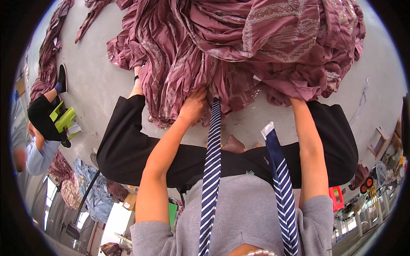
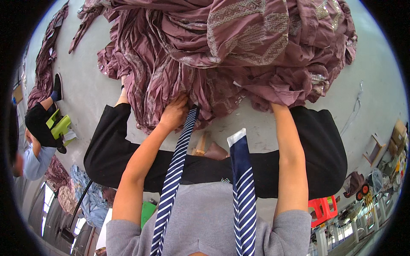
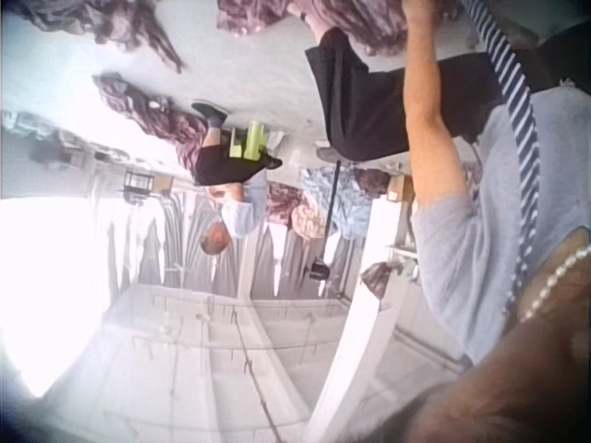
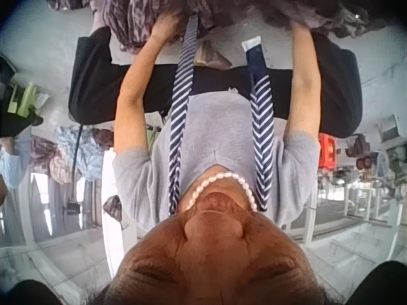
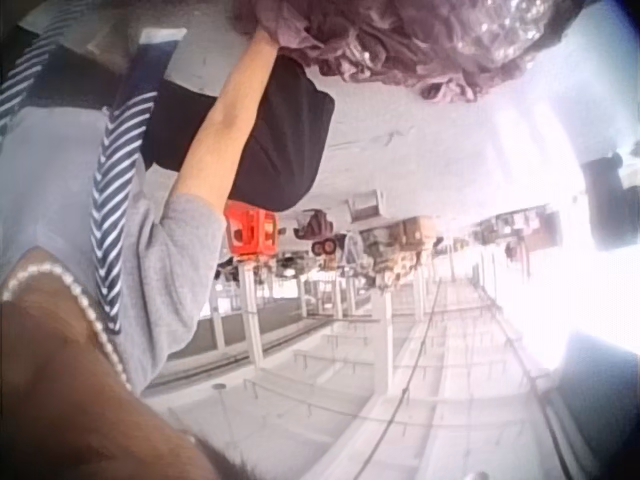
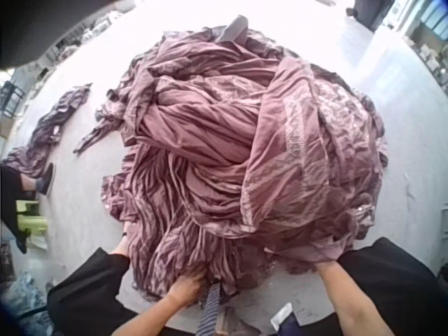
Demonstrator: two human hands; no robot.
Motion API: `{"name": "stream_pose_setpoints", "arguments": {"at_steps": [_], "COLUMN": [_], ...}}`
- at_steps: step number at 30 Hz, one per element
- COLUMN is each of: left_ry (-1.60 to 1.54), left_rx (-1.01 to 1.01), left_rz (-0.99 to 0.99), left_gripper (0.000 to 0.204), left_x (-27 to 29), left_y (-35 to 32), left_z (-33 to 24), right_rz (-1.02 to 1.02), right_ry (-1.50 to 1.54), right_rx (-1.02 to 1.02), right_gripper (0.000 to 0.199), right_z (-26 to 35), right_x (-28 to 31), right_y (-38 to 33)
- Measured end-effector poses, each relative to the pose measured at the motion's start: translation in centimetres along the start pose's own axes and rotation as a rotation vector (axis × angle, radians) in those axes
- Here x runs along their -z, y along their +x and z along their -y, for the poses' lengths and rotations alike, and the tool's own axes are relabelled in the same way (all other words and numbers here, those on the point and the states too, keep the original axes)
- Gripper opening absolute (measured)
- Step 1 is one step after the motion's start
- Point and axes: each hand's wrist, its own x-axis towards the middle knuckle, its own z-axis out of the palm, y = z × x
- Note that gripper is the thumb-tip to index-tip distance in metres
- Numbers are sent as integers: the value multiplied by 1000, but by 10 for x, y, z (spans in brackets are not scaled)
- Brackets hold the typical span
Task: The person sits on the floor and uses scissors to cut a large pile of mauve fabric into smaller pieces. They repeatedly pick up sections, cut them, and place the cut pieces back onto the pile.
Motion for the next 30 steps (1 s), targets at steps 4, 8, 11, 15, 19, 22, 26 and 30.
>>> {"name": "stream_pose_setpoints", "arguments": {"at_steps": [4,8,11,15,19,22,26,30], "left_ry": [20,-1,-117,-26,-132,-481,-515,-675], "left_rx": [-18,-13,-41,228,724,976,969,828], "left_rz": [-115,-32,-407,-706,-621,-635,-478,-589], "left_gripper": [20,27,31,42,87,84,59,31], "left_x": [2,19,35,48,41,31,34,62], "left_y": [3,4,5,-10,-35,-43,-43,-55], "left_z": [-14,-32,-47,-52,-44,-33,-27,-38], "right_rz": [33,48,-85,-107,-33,68,202,545], "right_ry": [73,191,229,647,862,1165,1269,1523], "right_rx": [276,529,545,112,-129,-215,-188,-182], "right_gripper": [32,29,23,16,24,32,26,18], "right_z": [29,89,135,183,200,210,225,228], "right_x": [-3,-13,-25,-51,-59,-51,-35,-5], "right_y": [-23,-64,-103,-101,-82,-85,-104,-126]}}
